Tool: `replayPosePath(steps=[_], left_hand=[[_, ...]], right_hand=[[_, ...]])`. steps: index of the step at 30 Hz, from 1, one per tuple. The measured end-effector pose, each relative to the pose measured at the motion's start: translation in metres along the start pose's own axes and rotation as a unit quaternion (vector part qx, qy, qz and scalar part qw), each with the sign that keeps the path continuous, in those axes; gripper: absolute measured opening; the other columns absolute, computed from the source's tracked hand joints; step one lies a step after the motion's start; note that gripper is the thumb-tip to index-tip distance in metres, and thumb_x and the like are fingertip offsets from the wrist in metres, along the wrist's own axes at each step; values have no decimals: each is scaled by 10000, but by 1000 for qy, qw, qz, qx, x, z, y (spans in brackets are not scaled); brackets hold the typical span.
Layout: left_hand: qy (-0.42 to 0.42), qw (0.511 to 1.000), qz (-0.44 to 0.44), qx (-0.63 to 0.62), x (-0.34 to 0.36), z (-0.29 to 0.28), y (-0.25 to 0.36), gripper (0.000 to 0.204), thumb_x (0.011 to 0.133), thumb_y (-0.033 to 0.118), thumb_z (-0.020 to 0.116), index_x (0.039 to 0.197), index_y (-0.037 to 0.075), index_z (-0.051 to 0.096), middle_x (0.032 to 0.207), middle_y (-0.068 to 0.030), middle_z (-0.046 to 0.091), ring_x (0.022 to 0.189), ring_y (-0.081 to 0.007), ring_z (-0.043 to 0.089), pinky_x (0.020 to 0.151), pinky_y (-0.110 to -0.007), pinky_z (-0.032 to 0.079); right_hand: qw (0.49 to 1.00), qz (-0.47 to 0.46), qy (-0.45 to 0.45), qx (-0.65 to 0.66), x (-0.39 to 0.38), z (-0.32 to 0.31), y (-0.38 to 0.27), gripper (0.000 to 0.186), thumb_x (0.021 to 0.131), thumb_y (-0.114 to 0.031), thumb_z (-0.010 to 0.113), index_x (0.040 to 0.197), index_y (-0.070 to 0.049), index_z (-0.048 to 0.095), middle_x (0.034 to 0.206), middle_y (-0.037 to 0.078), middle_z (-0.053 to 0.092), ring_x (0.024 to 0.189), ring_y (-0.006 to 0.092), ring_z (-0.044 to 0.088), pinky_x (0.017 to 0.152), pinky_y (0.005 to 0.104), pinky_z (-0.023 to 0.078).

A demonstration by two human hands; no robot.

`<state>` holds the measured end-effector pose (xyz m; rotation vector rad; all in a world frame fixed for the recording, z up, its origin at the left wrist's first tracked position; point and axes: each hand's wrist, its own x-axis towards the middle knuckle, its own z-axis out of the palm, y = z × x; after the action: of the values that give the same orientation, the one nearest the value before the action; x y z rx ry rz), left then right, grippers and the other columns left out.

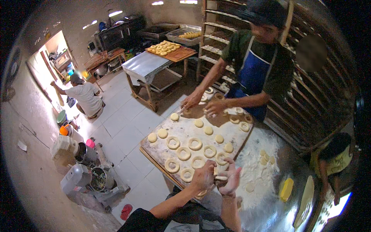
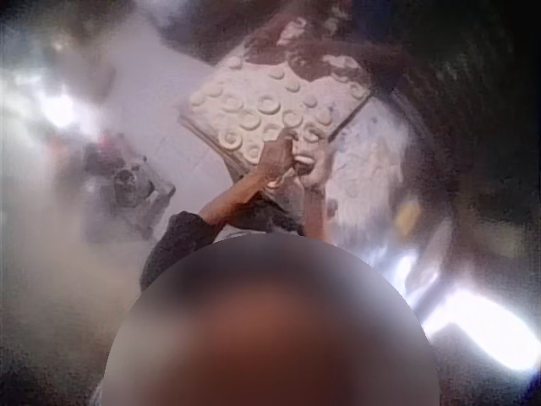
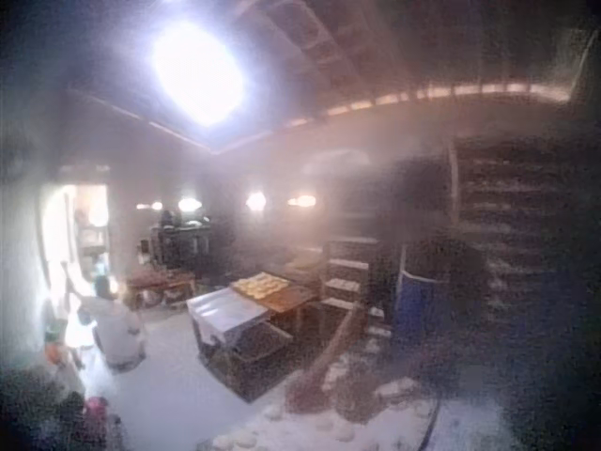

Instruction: The person shapes small dough pieces into ring shapes by hand and places them on a floured wooden board. The person repeatedly picks up dough, forms rings, and arranges them in rows on the board while coworkers work nearby.

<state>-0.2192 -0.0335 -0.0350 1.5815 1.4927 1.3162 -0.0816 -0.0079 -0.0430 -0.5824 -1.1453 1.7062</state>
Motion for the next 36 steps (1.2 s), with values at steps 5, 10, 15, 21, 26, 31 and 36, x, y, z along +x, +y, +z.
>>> replayPosePath(steps=[5,10,15,21,26,31,36], left_hand=[[76,997,6,10,21,-54,-19,217,1050,266,455,1050,60,525,695,-203,602,664,-418,651,540,-466,492],[35,997,-70,24,35,-107,-42,240,1051,272,452,1035,45,529,714,-215,622,677,-431,657,562,-476,496],[97,994,-41,15,40,-135,-65,271,1059,287,432,1052,57,575,669,-181,614,602,-374,664,537,-451,499],[102,992,-71,33,46,-153,-86,254,1049,273,445,1080,55,569,707,-210,632,659,-392,678,558,-454,520],[104,991,-67,45,48,-166,-88,217,1031,201,444,1085,26,560,678,-241,626,627,-455,650,555,-482,519],[89,962,-124,228,62,-184,-91,357,1000,232,505,1282,13,486,1019,-280,617,897,-439,624,626,-518,524],[66,887,-281,360,76,-220,-111,599,906,292,642,1398,35,416,1276,-266,478,1136,-402,504,917,-588,420]], right_hand=[[959,-85,-28,-269,58,43,33,747,933,-672,444,1376,-75,373,1081,212,644,776,227,650,619,293,509],[956,-6,-77,-282,88,86,46,575,990,-519,409,1433,-159,340,965,177,663,874,254,681,705,328,552],[996,75,-49,-6,107,118,62,526,932,-248,553,1416,-124,388,930,81,661,793,164,635,660,244,499],[997,65,19,-38,130,134,93,658,887,-383,661,1369,-19,401,1008,78,630,839,127,612,687,268,526],[965,30,-91,-243,142,142,102,709,965,-581,509,1378,-9,442,1287,105,479,1134,193,501,933,343,438],[947,107,4,-303,160,156,107,800,976,-634,383,1495,-33,282,1310,199,478,1208,296,475,1035,437,379],[790,-35,134,-597,162,155,111,766,905,-371,638,1512,-77,275,1142,233,553,1089,403,522,1002,539,356]])
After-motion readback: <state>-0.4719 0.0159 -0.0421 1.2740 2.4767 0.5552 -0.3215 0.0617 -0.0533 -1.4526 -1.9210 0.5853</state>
